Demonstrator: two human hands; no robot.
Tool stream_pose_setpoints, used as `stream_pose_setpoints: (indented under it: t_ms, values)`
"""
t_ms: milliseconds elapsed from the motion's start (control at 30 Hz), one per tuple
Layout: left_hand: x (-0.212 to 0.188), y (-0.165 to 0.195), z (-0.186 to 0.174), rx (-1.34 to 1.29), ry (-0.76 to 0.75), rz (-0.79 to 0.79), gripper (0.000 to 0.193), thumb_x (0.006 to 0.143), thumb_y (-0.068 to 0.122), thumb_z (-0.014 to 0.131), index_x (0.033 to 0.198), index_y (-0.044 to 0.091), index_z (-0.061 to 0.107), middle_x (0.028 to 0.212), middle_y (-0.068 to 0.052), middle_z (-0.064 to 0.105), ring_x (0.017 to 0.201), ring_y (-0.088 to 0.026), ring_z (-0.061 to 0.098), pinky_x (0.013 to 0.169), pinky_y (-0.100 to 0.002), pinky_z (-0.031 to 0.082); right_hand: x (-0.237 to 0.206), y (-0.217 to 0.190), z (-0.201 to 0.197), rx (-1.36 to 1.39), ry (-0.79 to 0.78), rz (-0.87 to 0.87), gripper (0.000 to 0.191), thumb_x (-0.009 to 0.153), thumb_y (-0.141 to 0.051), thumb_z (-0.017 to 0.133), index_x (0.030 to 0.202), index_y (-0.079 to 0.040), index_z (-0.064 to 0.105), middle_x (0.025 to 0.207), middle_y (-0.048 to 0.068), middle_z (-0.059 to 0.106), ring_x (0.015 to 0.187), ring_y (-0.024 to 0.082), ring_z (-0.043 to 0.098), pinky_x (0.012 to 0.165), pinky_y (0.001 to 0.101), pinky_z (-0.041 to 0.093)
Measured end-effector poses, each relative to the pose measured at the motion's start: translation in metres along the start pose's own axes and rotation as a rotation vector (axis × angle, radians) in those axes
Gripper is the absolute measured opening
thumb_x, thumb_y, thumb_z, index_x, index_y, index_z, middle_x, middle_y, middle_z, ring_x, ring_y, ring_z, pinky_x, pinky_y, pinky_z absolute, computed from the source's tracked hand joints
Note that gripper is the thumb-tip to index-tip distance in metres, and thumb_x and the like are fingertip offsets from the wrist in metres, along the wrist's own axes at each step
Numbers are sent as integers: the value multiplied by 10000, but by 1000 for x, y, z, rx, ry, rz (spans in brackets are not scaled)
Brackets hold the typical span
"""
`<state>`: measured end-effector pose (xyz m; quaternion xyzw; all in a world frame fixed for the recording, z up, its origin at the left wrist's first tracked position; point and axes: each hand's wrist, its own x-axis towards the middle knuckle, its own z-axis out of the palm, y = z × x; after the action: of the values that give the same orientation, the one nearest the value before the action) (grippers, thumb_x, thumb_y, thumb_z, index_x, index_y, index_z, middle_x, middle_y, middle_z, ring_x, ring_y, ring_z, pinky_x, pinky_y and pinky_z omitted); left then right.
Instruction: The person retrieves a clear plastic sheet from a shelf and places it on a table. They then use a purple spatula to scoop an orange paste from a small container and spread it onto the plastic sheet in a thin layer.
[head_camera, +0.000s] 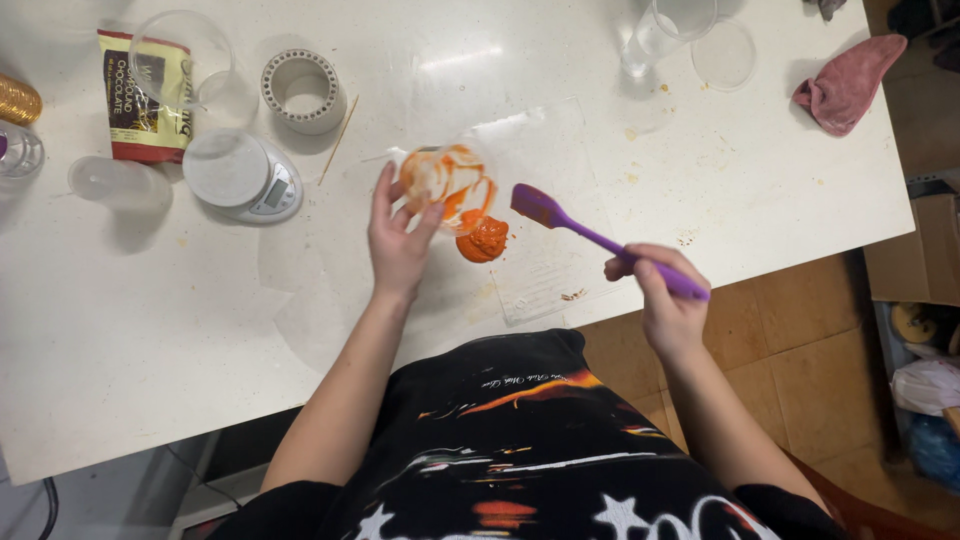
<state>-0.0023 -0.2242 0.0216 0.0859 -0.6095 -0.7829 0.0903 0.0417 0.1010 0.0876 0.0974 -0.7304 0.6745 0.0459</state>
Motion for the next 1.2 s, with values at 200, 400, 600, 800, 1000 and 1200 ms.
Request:
stream_pose_setpoints:
  t_ms: [200,400,600,800,1000,1200]
  values:
    - [-12,-17,-45,33,119,-159,806,940,114,743,1587,-15,279,1440,-174,487,1219,-261,657,939,-321,600,4,60,-23,111,213,493,299,1109,-223,514,1135,49,634,861,144,701,730,210,681,685,344,587]
    - [-28,-21,-59,195,228,-320,784,902,164,768,1538,-6,343,1442,-163,509,1142,-229,694,812,-299,598,16,115,-36,69,97,599,315,1101,-232,518,1168,56,626,881,147,692,744,202,672,652,333,571]
    - [-37,-23,-69,224,305,-316,761,921,171,778,1533,4,358,1431,-161,531,1144,-223,700,822,-290,590,16,137,-12,246,83,735,326,1079,-244,534,1234,33,607,925,142,689,783,199,678,636,318,565]
    - [-41,-27,-79,205,355,-380,753,913,179,760,1532,29,357,1424,-152,511,1132,-216,685,789,-299,591,21,142,27,405,103,853,338,1071,-250,547,1282,11,583,947,132,701,785,177,687,632,297,568]
    - [-41,-32,-77,182,312,-295,748,918,133,763,1525,-7,349,1420,-172,504,1189,-238,677,913,-310,591,32,140,47,554,78,1033,345,1078,-271,526,1311,-27,593,978,115,730,779,130,694,611,238,559]
    - [-41,-21,-81,136,340,-290,731,920,122,743,1524,-6,351,1416,-170,494,1182,-239,670,911,-299,593,37,147,50,778,116,1100,343,1098,-312,483,1242,-22,596,931,128,722,747,144,708,582,205,562]
